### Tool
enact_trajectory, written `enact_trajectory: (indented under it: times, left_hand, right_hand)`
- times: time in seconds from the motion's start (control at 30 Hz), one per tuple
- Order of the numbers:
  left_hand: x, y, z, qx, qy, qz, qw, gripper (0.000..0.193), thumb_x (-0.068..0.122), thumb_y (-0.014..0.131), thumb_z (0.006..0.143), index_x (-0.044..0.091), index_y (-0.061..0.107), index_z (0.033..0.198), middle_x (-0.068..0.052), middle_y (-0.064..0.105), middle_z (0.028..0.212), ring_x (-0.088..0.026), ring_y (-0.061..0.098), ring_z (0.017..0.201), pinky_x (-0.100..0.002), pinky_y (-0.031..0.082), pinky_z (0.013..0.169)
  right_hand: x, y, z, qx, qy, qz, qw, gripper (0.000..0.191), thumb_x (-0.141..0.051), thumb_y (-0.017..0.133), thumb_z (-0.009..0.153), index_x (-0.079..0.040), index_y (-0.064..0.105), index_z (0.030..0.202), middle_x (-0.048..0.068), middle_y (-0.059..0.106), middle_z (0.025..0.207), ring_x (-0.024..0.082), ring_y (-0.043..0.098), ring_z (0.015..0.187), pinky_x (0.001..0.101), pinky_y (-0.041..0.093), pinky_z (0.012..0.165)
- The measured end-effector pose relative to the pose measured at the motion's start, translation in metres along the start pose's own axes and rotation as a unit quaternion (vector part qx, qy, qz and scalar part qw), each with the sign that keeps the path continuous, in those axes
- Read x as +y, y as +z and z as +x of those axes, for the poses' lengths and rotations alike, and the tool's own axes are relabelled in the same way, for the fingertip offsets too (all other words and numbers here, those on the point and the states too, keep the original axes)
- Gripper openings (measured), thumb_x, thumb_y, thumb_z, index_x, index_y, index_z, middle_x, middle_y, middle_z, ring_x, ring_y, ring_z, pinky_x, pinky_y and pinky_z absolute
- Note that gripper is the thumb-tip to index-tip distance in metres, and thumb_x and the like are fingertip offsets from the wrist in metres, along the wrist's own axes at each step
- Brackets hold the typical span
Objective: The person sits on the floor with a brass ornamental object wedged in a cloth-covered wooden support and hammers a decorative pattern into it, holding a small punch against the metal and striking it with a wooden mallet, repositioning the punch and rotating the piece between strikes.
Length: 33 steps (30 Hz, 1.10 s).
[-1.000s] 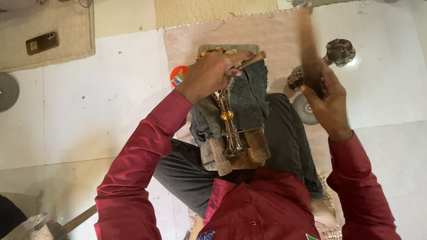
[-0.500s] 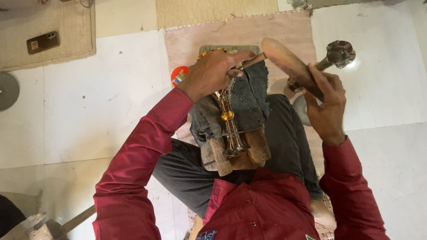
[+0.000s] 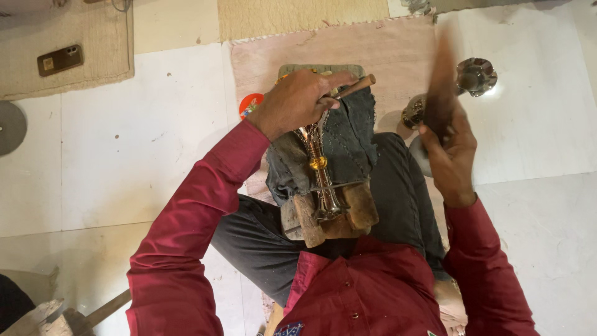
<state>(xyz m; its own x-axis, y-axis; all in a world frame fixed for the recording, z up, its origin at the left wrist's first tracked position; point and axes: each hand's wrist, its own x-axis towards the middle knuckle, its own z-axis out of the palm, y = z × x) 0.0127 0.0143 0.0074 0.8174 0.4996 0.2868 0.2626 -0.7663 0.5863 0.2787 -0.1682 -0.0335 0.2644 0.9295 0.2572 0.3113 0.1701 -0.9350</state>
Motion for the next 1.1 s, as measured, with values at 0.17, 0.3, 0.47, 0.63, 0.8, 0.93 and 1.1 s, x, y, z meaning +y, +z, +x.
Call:
enact_trajectory:
  times: [0.17, 0.3, 0.47, 0.63, 0.8, 0.93, 1.1]
  left_hand:
    - [0.001, -0.002, 0.002, -0.029, -0.024, 0.024, 0.999, 0.047, 0.011, 0.077, 0.091, 0.017, 0.060, 0.134, -0.014, 0.075, 0.078, -0.030, 0.074, 0.070, -0.048, 0.052, 0.061]
    - [0.001, -0.002, 0.003, -0.024, -0.009, 0.004, 1.000, 0.047, 0.009, 0.076, 0.090, 0.017, 0.059, 0.134, -0.011, 0.075, 0.079, -0.027, 0.075, 0.070, -0.046, 0.053, 0.060]
    - [0.001, -0.004, 0.006, -0.035, 0.005, 0.018, 0.999, 0.047, 0.013, 0.078, 0.091, 0.017, 0.060, 0.134, -0.014, 0.071, 0.072, -0.029, 0.070, 0.063, -0.047, 0.049, 0.060]
    - [0.000, -0.007, 0.007, -0.058, -0.027, 0.005, 0.998, 0.047, 0.013, 0.075, 0.093, 0.017, 0.060, 0.137, -0.014, 0.070, 0.069, -0.025, 0.070, 0.059, -0.044, 0.050, 0.058]
    - [-0.006, -0.004, 0.010, -0.055, -0.012, -0.003, 0.998, 0.051, 0.007, 0.073, 0.091, 0.015, 0.060, 0.140, -0.010, 0.075, 0.075, -0.019, 0.073, 0.062, -0.041, 0.053, 0.059]
    - [-0.009, -0.002, 0.012, -0.091, -0.039, 0.011, 0.995, 0.049, 0.015, 0.073, 0.094, 0.016, 0.059, 0.141, -0.011, 0.074, 0.071, -0.020, 0.071, 0.058, -0.042, 0.052, 0.057]
    - [-0.008, -0.004, 0.013, -0.077, -0.010, 0.015, 0.997, 0.051, 0.017, 0.077, 0.092, 0.014, 0.060, 0.140, -0.015, 0.070, 0.064, -0.024, 0.069, 0.057, -0.043, 0.049, 0.057]
  right_hand:
    - [-0.001, 0.001, -0.002, -0.003, -0.046, -0.139, 0.989, 0.061, 0.006, 0.062, 0.102, -0.009, 0.048, 0.158, 0.017, 0.057, 0.138, 0.025, 0.063, 0.130, 0.0371, 0.055, 0.106]
    - [0.000, 0.001, -0.002, -0.006, -0.056, -0.183, 0.982, 0.061, 0.006, 0.064, 0.103, -0.011, 0.047, 0.159, 0.016, 0.060, 0.136, 0.024, 0.063, 0.128, 0.0358, 0.058, 0.107]
    - [-0.001, 0.005, -0.004, -0.004, -0.002, -0.074, 0.997, 0.063, 0.006, 0.064, 0.102, -0.010, 0.046, 0.160, 0.014, 0.063, 0.137, 0.023, 0.064, 0.126, 0.0352, 0.056, 0.107]
    - [-0.003, 0.009, -0.006, 0.012, 0.022, 0.027, 0.999, 0.059, 0.006, 0.061, 0.106, -0.006, 0.042, 0.161, 0.011, 0.064, 0.142, 0.019, 0.064, 0.128, 0.0336, 0.054, 0.108]
    - [-0.001, 0.009, -0.007, 0.008, -0.008, -0.064, 0.998, 0.056, 0.010, 0.060, 0.102, -0.003, 0.048, 0.156, 0.012, 0.062, 0.135, 0.019, 0.064, 0.125, 0.0338, 0.054, 0.108]
    - [0.000, 0.010, -0.008, 0.008, -0.043, -0.103, 0.994, 0.051, 0.010, 0.062, 0.102, -0.003, 0.051, 0.151, 0.013, 0.062, 0.137, 0.021, 0.064, 0.129, 0.0357, 0.053, 0.110]
    - [-0.002, 0.010, -0.008, 0.017, 0.004, -0.008, 1.000, 0.062, 0.006, 0.061, 0.104, -0.005, 0.041, 0.161, 0.011, 0.058, 0.140, 0.019, 0.062, 0.128, 0.0350, 0.053, 0.110]
